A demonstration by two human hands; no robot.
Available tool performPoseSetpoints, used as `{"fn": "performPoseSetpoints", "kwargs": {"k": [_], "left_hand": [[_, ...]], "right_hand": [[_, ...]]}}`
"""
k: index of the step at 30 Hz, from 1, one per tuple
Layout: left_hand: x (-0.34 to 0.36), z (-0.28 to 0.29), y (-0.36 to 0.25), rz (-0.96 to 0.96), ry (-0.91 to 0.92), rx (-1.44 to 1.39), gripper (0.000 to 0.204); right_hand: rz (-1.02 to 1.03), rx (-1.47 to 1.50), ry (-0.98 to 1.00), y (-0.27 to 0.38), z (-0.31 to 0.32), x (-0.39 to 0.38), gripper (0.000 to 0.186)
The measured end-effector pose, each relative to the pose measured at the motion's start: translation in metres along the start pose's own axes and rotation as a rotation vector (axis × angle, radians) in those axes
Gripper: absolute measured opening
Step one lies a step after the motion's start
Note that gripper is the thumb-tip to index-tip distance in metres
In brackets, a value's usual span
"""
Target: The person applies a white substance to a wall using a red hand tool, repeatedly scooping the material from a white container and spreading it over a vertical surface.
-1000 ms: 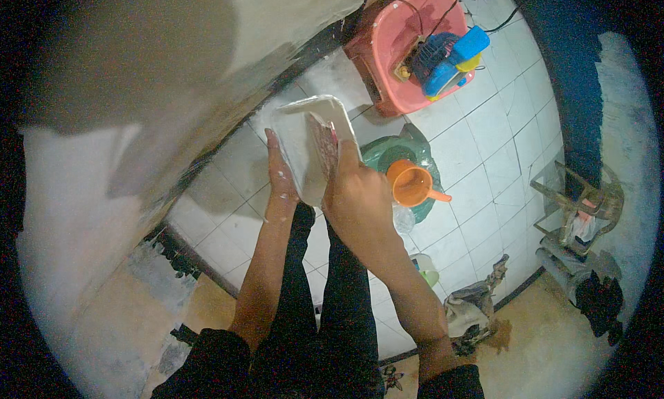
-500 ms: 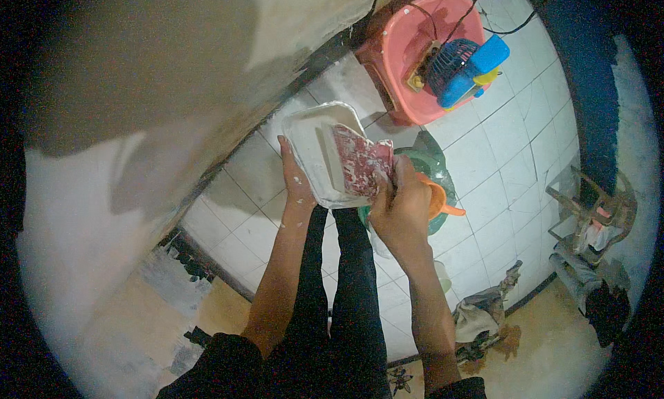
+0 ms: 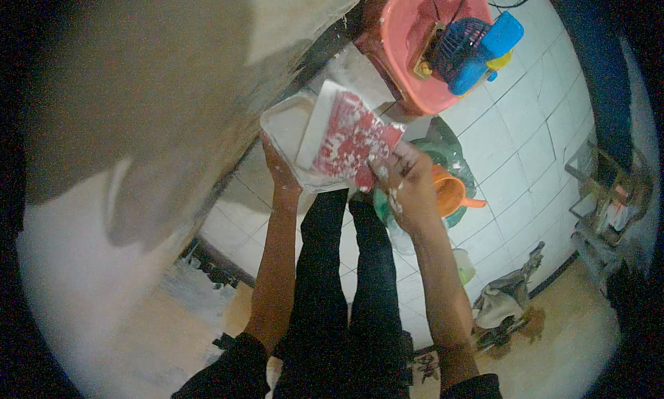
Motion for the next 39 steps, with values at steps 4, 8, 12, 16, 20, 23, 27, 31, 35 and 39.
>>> {"fn": "performPoseSetpoints", "kwargs": {"k": [4, 8, 12, 16, 20, 23, 27, 31, 35, 39], "left_hand": [[0.014, 0.082, -0.034, 0.127, -0.091, -0.106, 0.069], [0.005, 0.145, -0.021, -0.029, 0.024, 0.086, 0.069], [-0.031, 0.194, -0.026, -0.454, -0.18, 0.856, 0.072], [-0.061, 0.206, -0.022, -0.322, -0.218, 0.673, 0.064], [-0.087, 0.184, -0.017, -0.362, -0.243, 0.77, 0.062], [-0.092, 0.16, -0.023, -0.364, -0.214, 1.124, 0.061], [-0.099, 0.135, -0.043, -0.244, -0.153, 0.654, 0.059], [-0.099, 0.141, -0.053, -0.511, -0.19, 1.308, 0.058], [-0.106, 0.129, -0.068, -0.956, -0.256, 1.643, 0.053], [-0.133, 0.15, -0.091, -0.545, -0.328, 1.42, 0.054]], "right_hand": [[0.068, 0.221, -0.029, -0.01, -0.018, 0.038, 0.027], [0.106, 0.232, -0.069, -0.048, -0.021, 0.105, 0.02], [0.079, 0.173, 0.072, -0.098, -0.042, 0.186, 0.013], [0.123, 0.211, 0.065, -0.125, -0.065, 0.245, 0.009], [0.219, 0.12, 0.069, -0.088, -0.078, 0.233, 0.011], [0.259, 0.102, 0.051, -0.045, -0.069, 0.184, 0.012], [0.329, 0.004, 0.007, -0.047, -0.045, 0.183, 0.014], [0.39, -0.503, -0.351, -0.105, -0.046, 0.229, 0.01], [0.342, -0.497, -0.504, -0.151, -0.092, 0.233, 0.015], [0.371, -0.502, -0.444, -0.163, -0.149, 0.163, 0.013]]}}
Point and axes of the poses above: each hand's wrist, its own x-axis towards the middle knuckle, its own z-axis out of the back of the hand, y = z × x, the point moved 1 cm from there along x, towards the middle knuckle, and after that the axes turned 3 degrees about z, right-handed, at the moved point
